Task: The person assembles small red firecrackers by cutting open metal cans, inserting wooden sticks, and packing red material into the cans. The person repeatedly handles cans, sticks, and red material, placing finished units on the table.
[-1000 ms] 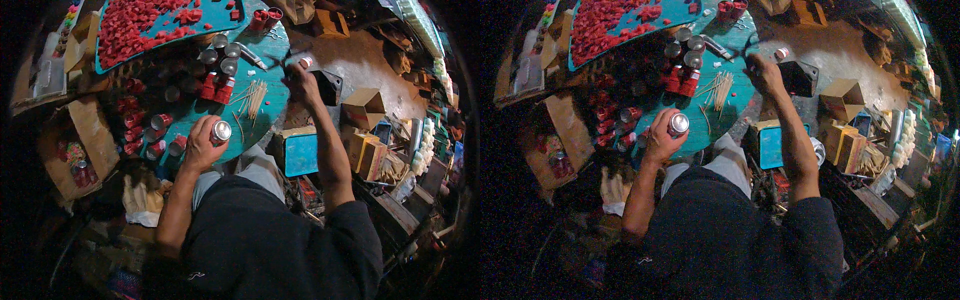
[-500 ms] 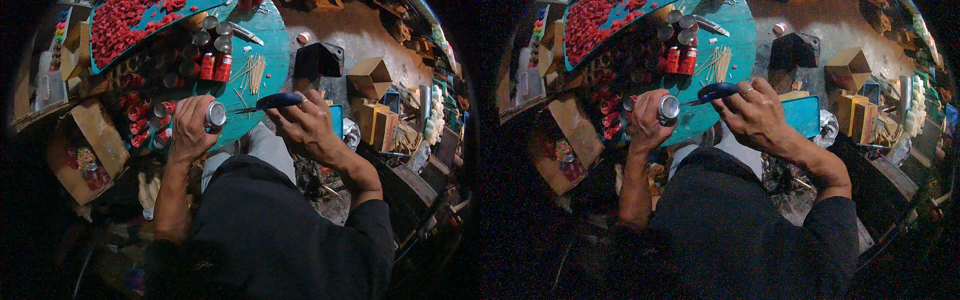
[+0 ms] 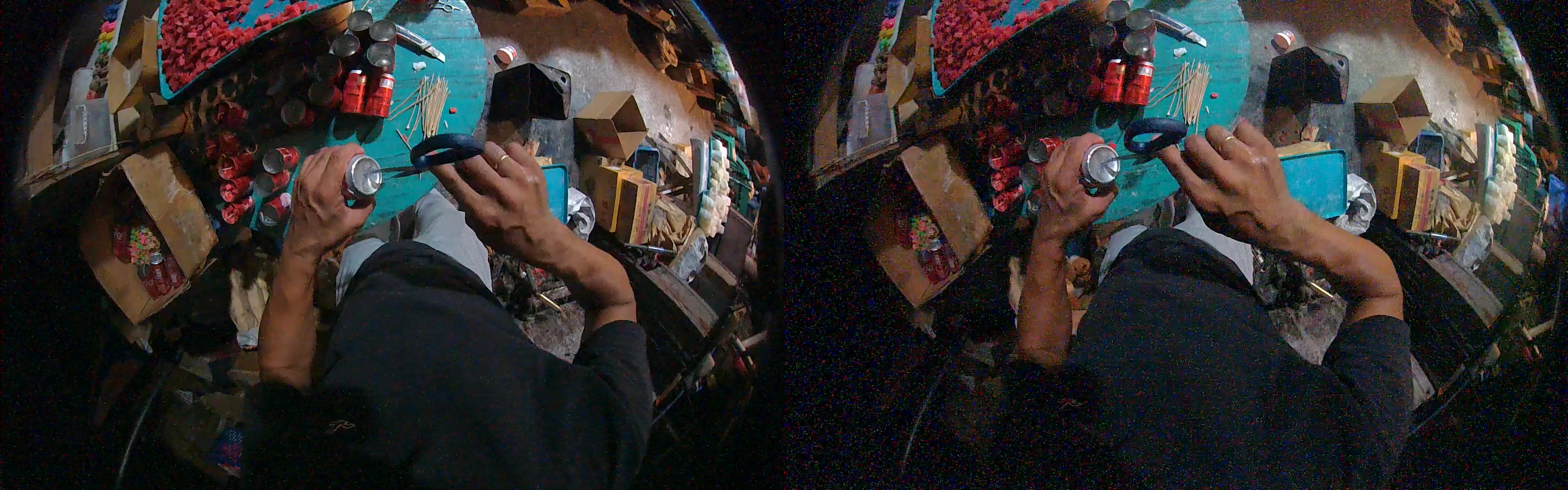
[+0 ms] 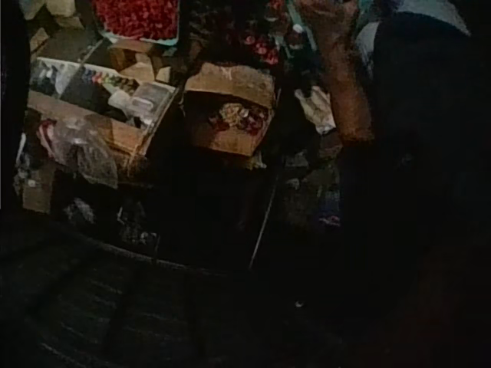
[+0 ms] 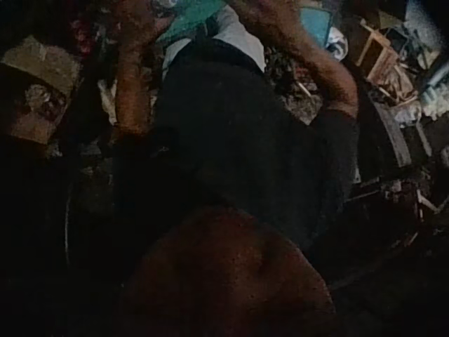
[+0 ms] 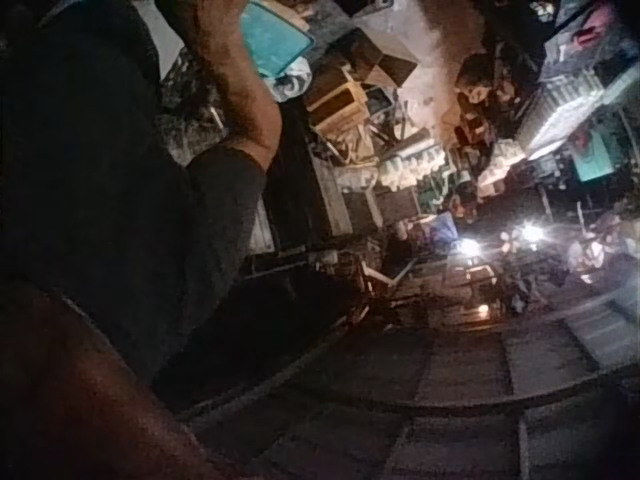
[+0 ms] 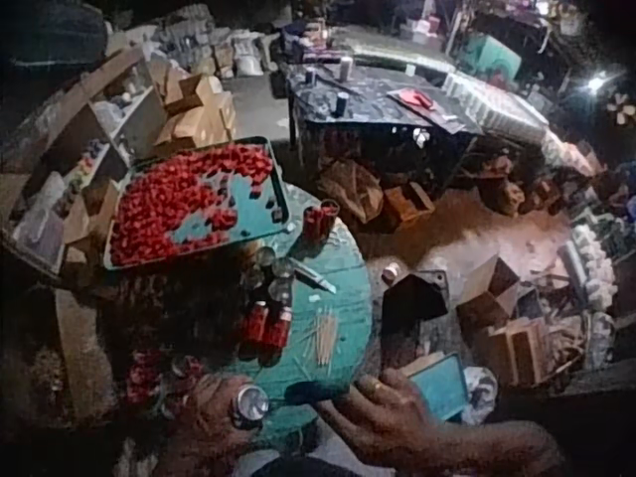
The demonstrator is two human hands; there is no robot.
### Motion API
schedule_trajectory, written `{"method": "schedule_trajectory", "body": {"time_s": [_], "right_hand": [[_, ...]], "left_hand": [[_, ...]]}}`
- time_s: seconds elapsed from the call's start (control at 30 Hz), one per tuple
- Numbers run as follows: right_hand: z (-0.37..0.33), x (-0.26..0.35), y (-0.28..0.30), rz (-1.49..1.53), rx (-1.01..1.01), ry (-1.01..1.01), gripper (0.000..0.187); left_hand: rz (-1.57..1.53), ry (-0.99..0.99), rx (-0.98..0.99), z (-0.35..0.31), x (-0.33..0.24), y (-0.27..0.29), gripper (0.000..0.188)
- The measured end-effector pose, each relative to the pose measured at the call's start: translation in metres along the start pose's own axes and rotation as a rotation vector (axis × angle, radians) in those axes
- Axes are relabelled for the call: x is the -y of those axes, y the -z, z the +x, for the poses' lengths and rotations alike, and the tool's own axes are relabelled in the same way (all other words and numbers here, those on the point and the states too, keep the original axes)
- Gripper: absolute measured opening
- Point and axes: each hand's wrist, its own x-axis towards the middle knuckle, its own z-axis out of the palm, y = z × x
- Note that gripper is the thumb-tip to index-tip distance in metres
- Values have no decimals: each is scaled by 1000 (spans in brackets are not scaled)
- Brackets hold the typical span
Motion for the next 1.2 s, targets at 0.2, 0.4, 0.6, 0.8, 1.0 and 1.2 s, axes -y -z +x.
{"method": "schedule_trajectory", "body": {"time_s": [0.2,0.4,0.6,0.8,1.0,1.2], "right_hand": [[3,1,1,-12,5,48,51],[7,10,8,77,214,-51,57],[16,-11,-2,714,537,-390,52],[2,-21,-32,867,425,-299,55],[-22,-26,-57,75,66,167,62],[-53,-110,-143,709,148,-562,54]], "left_hand": [[-8,-37,4,5,-2,2,56],[204,-106,-17,2,3,-4,51],[517,-292,-114,7,8,-8,35],[485,-269,68,6,11,-11,36],[-289,69,369,-11,47,-21,39],[-150,508,341,-11,54,-40,49]]}}
